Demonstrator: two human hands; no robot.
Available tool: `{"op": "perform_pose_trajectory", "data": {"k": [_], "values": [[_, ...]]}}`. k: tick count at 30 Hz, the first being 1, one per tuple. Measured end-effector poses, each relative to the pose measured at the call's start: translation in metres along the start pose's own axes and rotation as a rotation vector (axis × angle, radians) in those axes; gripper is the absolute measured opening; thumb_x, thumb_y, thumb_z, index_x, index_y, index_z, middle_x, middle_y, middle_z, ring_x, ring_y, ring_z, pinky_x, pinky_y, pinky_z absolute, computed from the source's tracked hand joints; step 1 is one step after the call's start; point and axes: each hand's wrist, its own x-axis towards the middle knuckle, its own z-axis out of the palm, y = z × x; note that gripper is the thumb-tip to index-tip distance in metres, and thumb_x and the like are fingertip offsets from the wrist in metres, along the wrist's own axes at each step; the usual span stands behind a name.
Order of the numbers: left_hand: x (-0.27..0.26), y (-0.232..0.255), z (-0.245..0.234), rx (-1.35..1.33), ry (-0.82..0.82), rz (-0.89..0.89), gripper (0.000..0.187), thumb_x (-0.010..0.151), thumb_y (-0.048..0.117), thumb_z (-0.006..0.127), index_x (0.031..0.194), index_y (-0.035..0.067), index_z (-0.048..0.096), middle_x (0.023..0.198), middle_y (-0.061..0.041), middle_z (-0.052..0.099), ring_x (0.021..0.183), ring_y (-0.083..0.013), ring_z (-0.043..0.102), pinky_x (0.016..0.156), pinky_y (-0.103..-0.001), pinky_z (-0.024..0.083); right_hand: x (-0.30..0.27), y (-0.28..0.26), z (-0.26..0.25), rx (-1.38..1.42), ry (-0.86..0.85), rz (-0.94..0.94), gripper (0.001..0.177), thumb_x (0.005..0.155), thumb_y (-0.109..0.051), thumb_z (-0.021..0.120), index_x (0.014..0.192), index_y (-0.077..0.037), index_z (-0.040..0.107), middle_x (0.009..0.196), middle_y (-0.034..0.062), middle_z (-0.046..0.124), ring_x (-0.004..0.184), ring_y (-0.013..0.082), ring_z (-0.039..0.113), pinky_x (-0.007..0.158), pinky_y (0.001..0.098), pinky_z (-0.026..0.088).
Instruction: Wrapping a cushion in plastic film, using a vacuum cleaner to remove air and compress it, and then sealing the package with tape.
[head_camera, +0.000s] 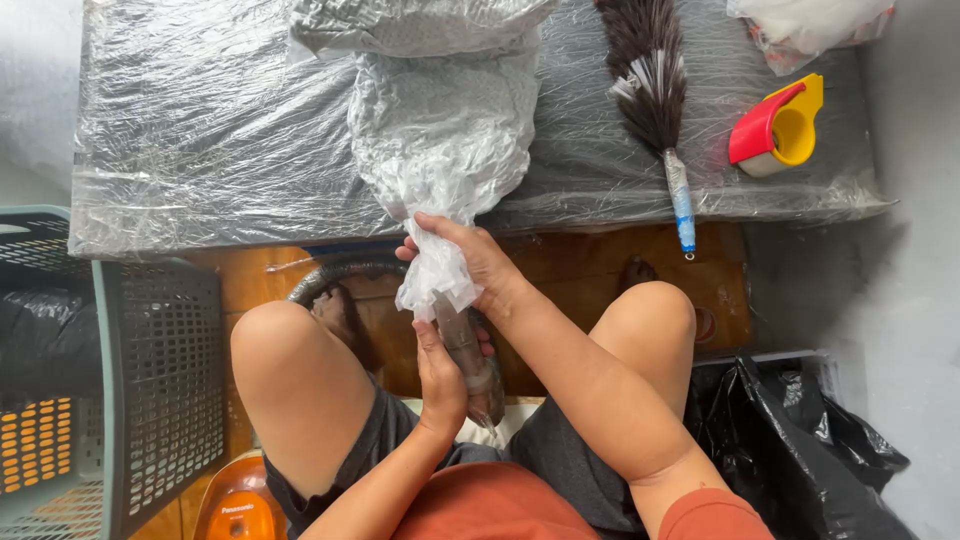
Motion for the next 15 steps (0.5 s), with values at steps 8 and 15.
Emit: {"op": "perform_pose_trajectory", "data": {"k": [8, 15], "values": [[-0.006, 0.006, 0.000, 0.121, 0.008, 0.026, 0.045, 0.112, 0.041, 0.034, 0.096, 0.007, 0.058, 0.075, -0.016, 0.073, 0.060, -0.0202, 0.074, 0.054, -0.032, 0.062, 0.035, 0.001, -0.005, 0.103, -0.113, 0.034, 0.042, 0.078, -0.030, 0.087, 0.090, 0.006, 0.069, 0.086, 0.0239, 0.075, 0.085, 0.0357, 0.077, 0.077, 0.0450, 0.063], [-0.011, -0.003, -0.011, 0.276, 0.011, 0.077, 0.031, 0.106, 0.040, 0.053, 0.097, 0.011, 0.058, 0.072, -0.009, 0.073, 0.060, -0.0169, 0.074, 0.057, -0.031, 0.061, 0.045, -0.005, -0.009, 0.165, -0.243, 0.162, 0.044, 0.083, -0.038, 0.083, 0.085, 0.005, 0.071, 0.084, 0.0227, 0.077, 0.085, 0.0370, 0.077, 0.075, 0.0446, 0.064]]}}
